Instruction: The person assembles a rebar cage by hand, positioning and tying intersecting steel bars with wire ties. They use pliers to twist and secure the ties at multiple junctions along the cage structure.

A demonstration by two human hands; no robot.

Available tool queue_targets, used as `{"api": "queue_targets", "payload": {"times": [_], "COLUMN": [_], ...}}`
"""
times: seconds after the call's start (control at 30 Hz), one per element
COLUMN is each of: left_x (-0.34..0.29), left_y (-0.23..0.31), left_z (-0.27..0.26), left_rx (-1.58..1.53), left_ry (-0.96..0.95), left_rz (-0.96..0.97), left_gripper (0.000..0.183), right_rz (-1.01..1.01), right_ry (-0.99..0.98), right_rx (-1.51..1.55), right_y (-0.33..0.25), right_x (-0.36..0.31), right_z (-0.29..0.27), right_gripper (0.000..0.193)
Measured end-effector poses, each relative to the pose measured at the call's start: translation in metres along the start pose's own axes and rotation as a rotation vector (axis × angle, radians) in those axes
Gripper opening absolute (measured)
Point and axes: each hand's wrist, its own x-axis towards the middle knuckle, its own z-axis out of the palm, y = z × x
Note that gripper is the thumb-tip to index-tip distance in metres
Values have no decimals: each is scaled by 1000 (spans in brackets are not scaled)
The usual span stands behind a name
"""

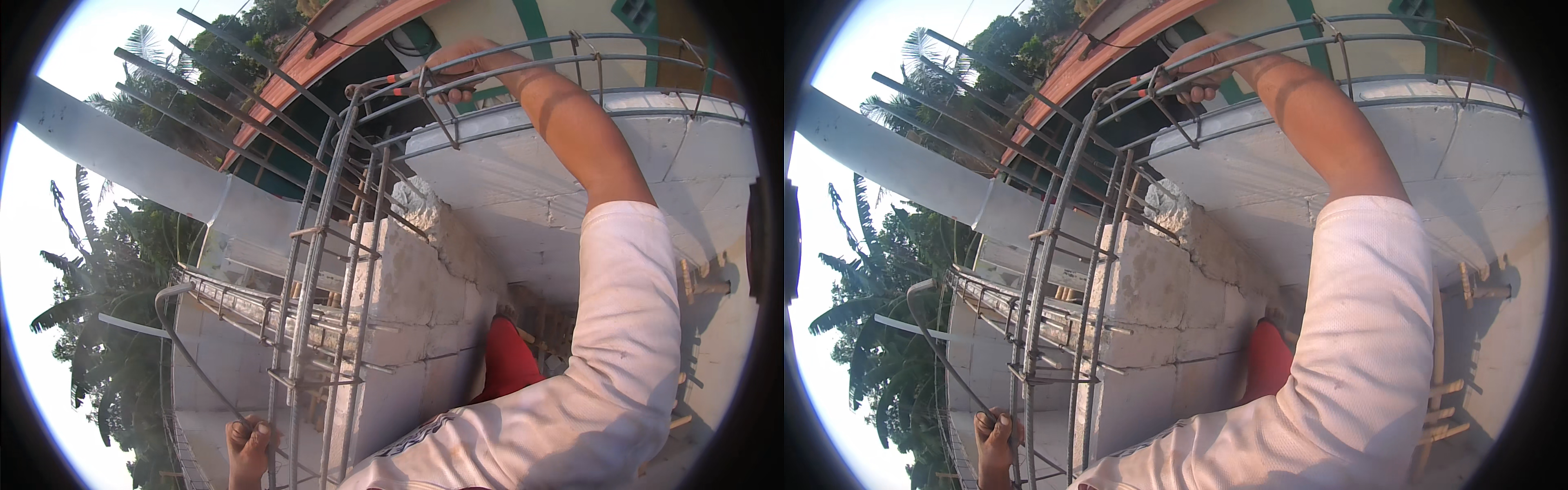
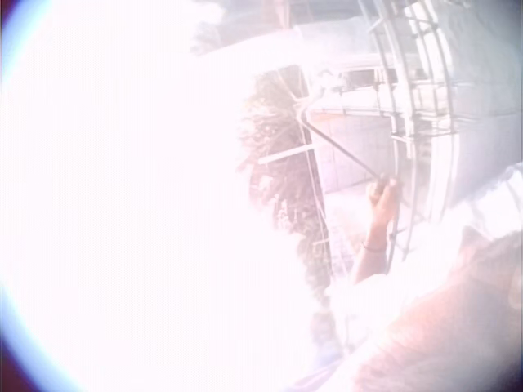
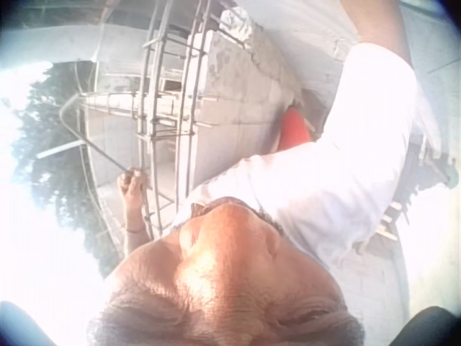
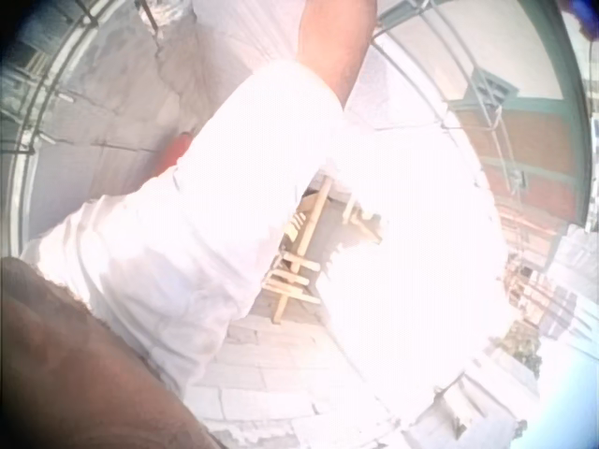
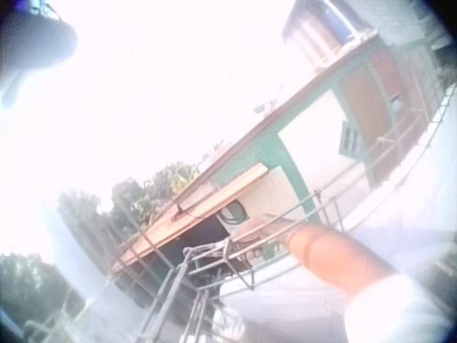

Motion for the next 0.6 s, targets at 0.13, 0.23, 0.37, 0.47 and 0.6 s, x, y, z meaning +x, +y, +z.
{"api": "queue_targets", "payload": {"times": [0.13,0.23,0.37,0.47,0.6], "left_x": [14,21,61,111,181], "left_y": [-8,4,56,113,184], "left_z": [0,6,-1,-18,-9], "left_rx": [32,73,229,392,528], "left_ry": [20,85,286,382,588], "left_rz": [20,11,196,307,461], "left_gripper": [39,40,40,38,41], "right_rz": [-65,4,-48,-101,-147], "right_ry": [139,-7,120,184,103], "right_rx": [47,42,-82,-8,-66], "right_y": [10,-10,5,9,2], "right_x": [1,-6,-7,2,4], "right_z": [-20,0,-21,-19,3], "right_gripper": [42,45,47,48,52]}}
